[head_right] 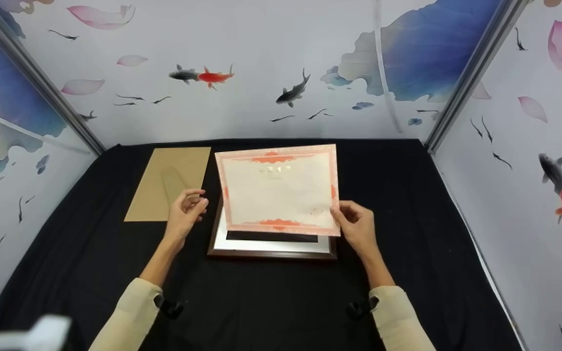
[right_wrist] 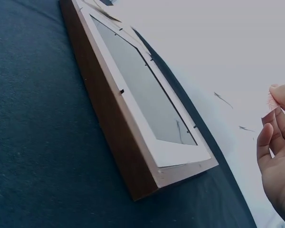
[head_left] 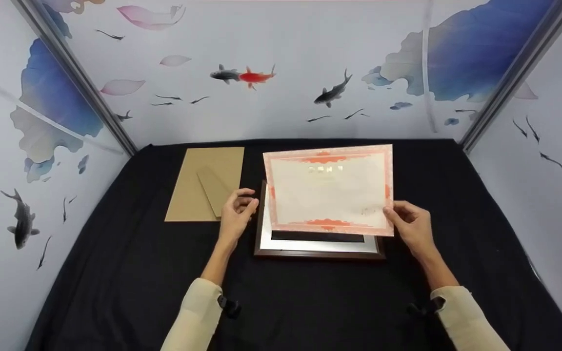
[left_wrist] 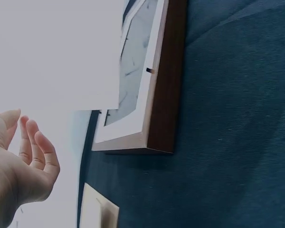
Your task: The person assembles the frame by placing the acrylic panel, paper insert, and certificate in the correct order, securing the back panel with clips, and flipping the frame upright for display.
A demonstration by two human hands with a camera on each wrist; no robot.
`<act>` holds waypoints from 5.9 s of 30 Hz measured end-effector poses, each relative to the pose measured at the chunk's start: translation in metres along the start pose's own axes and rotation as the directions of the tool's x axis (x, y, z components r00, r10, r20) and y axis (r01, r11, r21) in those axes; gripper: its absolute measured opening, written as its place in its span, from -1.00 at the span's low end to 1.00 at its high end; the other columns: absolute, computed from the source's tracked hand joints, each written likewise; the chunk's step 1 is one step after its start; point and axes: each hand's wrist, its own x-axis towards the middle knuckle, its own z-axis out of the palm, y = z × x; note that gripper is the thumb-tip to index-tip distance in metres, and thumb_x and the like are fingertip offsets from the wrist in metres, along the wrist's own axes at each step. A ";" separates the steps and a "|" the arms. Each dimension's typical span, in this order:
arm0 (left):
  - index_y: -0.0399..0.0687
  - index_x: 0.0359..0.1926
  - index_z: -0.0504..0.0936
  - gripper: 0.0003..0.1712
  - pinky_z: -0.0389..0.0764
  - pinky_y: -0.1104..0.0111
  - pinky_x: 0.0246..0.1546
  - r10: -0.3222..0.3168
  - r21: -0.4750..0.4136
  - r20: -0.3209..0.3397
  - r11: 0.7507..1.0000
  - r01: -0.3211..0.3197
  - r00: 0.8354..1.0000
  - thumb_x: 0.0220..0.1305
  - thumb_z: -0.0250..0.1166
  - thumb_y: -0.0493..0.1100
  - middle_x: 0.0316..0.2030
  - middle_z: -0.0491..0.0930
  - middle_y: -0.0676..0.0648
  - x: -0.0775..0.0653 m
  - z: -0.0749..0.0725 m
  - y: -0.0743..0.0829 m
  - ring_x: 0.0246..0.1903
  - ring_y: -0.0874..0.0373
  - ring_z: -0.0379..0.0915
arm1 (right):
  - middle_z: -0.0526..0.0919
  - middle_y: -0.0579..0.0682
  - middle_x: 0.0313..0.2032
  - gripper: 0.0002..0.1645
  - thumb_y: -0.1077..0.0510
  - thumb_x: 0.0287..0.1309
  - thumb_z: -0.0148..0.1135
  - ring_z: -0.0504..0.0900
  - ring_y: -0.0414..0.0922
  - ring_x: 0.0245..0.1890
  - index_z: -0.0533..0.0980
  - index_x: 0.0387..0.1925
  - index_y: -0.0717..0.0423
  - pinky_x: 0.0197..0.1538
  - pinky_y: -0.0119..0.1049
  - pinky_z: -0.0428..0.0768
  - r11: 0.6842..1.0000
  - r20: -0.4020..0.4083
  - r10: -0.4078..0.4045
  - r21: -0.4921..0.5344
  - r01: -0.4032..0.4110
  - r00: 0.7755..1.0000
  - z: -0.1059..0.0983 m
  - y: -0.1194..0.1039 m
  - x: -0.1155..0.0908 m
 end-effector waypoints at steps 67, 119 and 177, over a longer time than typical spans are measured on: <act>-0.14 0.23 0.57 -0.48 0.63 0.27 -0.32 0.361 0.280 0.258 0.860 -0.428 0.896 0.27 0.47 -0.22 -0.35 0.63 -0.03 0.050 0.043 0.106 -0.45 0.15 0.59 | 0.59 0.30 -0.49 -0.87 0.62 0.15 0.26 0.43 -0.21 -0.64 0.62 -0.25 0.53 -0.60 -0.51 0.38 0.958 -0.051 -0.278 -0.093 0.272 0.959 -0.004 -0.065 0.009; -0.39 -0.25 0.61 -0.82 0.48 0.28 -0.40 0.291 0.056 0.720 0.880 -0.471 0.630 0.08 0.26 -0.53 -0.37 0.59 -0.23 0.050 0.044 0.153 -0.46 -0.06 0.46 | 0.65 0.29 -0.42 -0.86 0.49 0.32 0.20 0.61 -0.10 -0.47 0.55 -0.17 0.62 -0.33 -0.36 0.61 0.961 0.194 -0.112 0.270 0.057 0.975 0.006 -0.030 0.038; -0.32 0.35 0.31 -0.40 0.52 0.39 -0.41 0.176 -0.116 0.549 0.984 -0.134 0.817 0.35 0.27 -0.42 -0.19 0.60 -0.28 0.036 -0.005 0.081 -0.32 0.00 0.53 | 0.67 0.21 -0.38 -0.91 0.49 0.26 0.25 0.65 -0.10 -0.44 0.57 -0.23 0.56 -0.40 -0.29 0.64 0.993 0.310 0.034 0.101 -0.068 0.950 -0.037 -0.049 0.092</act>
